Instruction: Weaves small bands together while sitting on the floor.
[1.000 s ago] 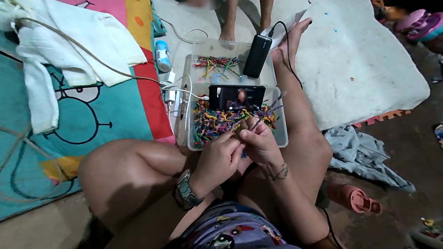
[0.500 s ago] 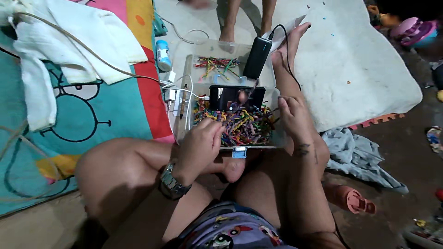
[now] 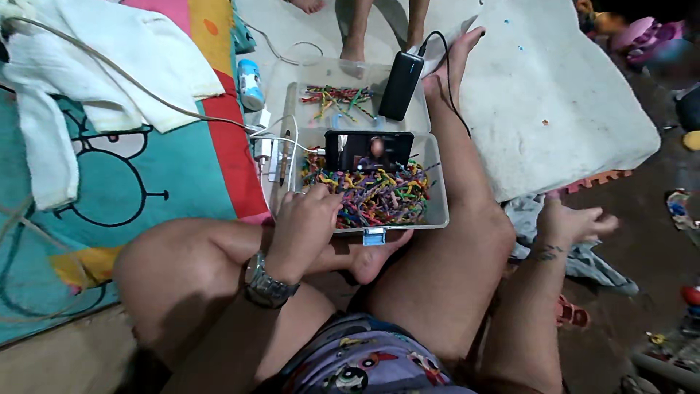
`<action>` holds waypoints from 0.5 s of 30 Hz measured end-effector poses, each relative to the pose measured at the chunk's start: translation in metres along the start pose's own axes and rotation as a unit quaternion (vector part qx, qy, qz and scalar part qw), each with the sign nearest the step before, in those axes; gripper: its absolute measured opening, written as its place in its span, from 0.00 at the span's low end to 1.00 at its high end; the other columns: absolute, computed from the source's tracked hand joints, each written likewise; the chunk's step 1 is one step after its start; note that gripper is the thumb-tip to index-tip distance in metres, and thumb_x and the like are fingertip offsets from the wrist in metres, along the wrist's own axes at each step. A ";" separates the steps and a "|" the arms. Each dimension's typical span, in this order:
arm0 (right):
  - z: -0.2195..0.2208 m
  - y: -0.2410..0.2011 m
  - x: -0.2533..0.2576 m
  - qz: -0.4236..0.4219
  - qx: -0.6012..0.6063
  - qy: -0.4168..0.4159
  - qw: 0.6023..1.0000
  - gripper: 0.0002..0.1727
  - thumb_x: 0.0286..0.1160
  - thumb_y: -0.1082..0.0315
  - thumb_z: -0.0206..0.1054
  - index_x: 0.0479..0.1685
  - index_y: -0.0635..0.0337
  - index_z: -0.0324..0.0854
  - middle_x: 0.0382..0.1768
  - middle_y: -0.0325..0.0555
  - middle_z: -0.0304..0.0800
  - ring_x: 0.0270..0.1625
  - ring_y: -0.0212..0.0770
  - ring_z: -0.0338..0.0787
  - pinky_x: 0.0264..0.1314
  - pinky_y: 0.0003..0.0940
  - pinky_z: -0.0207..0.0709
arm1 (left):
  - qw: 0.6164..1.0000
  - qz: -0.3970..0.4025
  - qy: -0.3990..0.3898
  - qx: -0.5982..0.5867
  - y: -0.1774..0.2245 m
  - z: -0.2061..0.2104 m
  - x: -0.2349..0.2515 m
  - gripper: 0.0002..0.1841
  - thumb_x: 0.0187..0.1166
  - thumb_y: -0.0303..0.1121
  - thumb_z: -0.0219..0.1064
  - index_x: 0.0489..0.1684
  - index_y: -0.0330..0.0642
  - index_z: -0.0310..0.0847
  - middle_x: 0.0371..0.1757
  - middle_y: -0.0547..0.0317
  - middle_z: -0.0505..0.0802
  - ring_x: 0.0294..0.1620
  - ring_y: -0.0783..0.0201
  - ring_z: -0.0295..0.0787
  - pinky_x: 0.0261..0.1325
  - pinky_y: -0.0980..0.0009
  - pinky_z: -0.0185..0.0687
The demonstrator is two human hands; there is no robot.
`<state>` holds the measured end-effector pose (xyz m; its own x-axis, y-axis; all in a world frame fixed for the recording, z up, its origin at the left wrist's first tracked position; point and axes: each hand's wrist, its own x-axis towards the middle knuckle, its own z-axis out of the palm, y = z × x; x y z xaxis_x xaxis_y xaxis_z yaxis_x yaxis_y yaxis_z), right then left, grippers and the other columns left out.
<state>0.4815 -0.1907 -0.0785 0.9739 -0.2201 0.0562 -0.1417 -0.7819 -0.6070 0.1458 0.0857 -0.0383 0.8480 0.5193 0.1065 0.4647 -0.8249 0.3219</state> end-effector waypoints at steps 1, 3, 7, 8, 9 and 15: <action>-0.001 0.010 0.000 0.015 -0.057 0.014 0.998 0.54 0.71 0.48 0.69 0.90 0.77 0.49 0.91 0.79 0.23 0.93 0.77 0.30 0.91 0.65 0.36 | 1.000 0.000 -0.010 -0.001 0.000 0.000 0.000 0.07 0.79 0.32 0.71 0.45 0.45 0.96 0.41 0.49 0.92 0.46 0.47 0.91 0.51 0.44 0.82; -0.003 0.025 -0.003 0.021 -0.098 0.021 0.995 0.55 0.70 0.49 0.70 0.92 0.73 0.46 0.91 0.79 0.20 0.92 0.80 0.31 0.88 0.69 0.45 | 0.999 -0.006 -0.033 -0.005 0.000 -0.002 0.001 0.07 0.79 0.32 0.72 0.45 0.45 0.96 0.41 0.49 0.92 0.48 0.46 0.91 0.53 0.43 0.81; -0.004 0.031 -0.017 -0.065 0.026 -0.054 0.996 0.37 0.81 0.66 0.63 0.85 0.78 0.56 0.62 0.74 0.83 0.57 0.60 0.89 0.62 0.51 0.82 | 0.999 -0.013 -0.035 -0.012 -0.003 -0.002 0.002 0.07 0.79 0.32 0.72 0.46 0.46 0.96 0.43 0.50 0.93 0.48 0.47 0.91 0.54 0.42 0.81; -0.002 0.029 -0.020 -0.070 0.070 -0.086 0.991 0.26 0.86 0.64 0.59 0.74 0.78 0.70 0.51 0.66 0.87 0.43 0.49 0.90 0.50 0.43 0.85 | 0.999 -0.012 -0.031 -0.019 -0.003 -0.003 0.003 0.07 0.79 0.31 0.71 0.46 0.45 0.95 0.44 0.49 0.93 0.48 0.47 0.91 0.54 0.41 0.80; 0.001 0.025 -0.024 -0.072 0.114 -0.125 0.983 0.22 0.89 0.62 0.56 0.62 0.77 0.78 0.45 0.57 0.86 0.36 0.37 0.86 0.44 0.35 0.83 | 0.999 -0.013 -0.026 -0.028 -0.004 -0.004 0.003 0.07 0.79 0.31 0.71 0.46 0.45 0.95 0.45 0.49 0.93 0.48 0.46 0.92 0.54 0.41 0.81; 0.010 -0.005 -0.027 -0.105 0.160 -0.385 0.903 0.21 0.90 0.59 0.55 0.72 0.63 0.77 0.60 0.48 0.87 0.53 0.30 0.89 0.59 0.29 0.83 | 0.992 -0.004 0.010 -0.126 -0.012 -0.019 0.010 0.07 0.80 0.30 0.70 0.46 0.40 0.93 0.40 0.50 0.92 0.40 0.53 0.91 0.47 0.49 0.87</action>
<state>0.4580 -0.1749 -0.0851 0.8250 0.4814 -0.2961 -0.0008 -0.5230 -0.8524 0.1439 0.1048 -0.0233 0.8383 0.5316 0.1214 0.3902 -0.7403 0.5475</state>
